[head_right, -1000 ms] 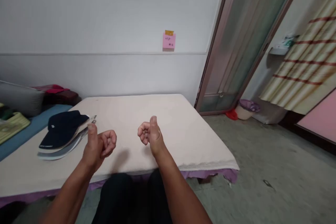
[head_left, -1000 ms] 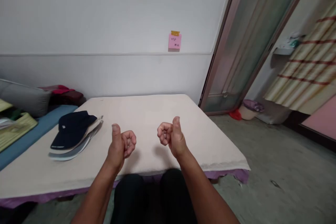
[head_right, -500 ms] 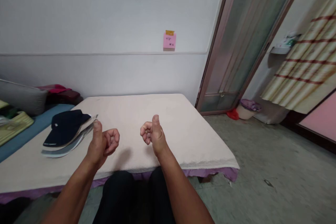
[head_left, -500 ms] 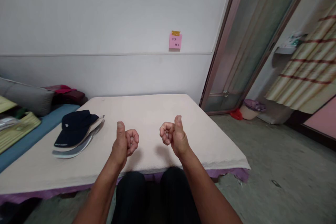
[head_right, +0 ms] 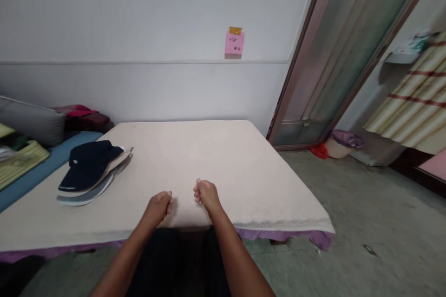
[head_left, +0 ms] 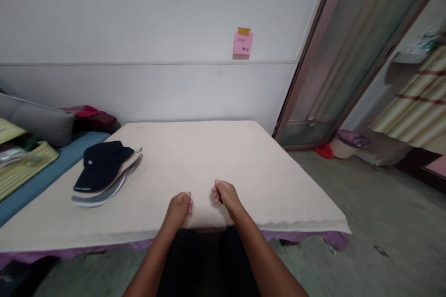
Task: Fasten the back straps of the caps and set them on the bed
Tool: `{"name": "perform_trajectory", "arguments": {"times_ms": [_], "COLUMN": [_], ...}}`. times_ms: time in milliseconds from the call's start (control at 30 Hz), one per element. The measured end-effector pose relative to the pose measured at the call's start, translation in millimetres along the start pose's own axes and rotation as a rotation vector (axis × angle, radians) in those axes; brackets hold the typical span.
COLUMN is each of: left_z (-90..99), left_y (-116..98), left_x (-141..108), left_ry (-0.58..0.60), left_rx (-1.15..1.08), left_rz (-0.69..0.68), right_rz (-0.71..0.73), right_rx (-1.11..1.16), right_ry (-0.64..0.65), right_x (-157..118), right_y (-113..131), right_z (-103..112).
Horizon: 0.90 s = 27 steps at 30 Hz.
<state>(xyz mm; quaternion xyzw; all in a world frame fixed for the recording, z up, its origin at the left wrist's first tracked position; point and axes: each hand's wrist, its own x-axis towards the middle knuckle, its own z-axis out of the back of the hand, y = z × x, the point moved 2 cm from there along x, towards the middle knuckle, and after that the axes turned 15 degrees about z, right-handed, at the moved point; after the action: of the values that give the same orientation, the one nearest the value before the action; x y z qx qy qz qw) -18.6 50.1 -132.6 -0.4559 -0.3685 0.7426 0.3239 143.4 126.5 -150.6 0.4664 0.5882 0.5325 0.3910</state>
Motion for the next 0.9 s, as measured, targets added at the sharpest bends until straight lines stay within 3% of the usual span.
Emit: {"name": "perform_trajectory", "arguments": {"times_ms": [100,200,433,633,767,900], "left_z": [-8.6,-10.0,-13.8,-12.0,25.6,104.3], "left_y": [45,72,78,82,92,93], "left_x": [17,26,29,29,36,42], "left_ry": [-0.032,-0.062,-0.048,-0.056,-0.140,-0.289], "left_rx": [0.107,0.168,0.165,-0.037,-0.264,-0.514], "left_rz": [0.050,0.069,0.056,0.105,0.200,0.227], "right_rz": [-0.142,-0.211,-0.237,-0.215,-0.199,-0.187], "right_rx": [-0.050,-0.082,-0.082,-0.101,-0.113,-0.128], "right_ry": [-0.040,-0.086,-0.106,-0.122,-0.120,-0.118], "right_x": [-1,0,6,5,5,6], "right_y": [-53,-84,-103,-109,-109,-109], "right_z": [6,13,22,23,23,23]}}
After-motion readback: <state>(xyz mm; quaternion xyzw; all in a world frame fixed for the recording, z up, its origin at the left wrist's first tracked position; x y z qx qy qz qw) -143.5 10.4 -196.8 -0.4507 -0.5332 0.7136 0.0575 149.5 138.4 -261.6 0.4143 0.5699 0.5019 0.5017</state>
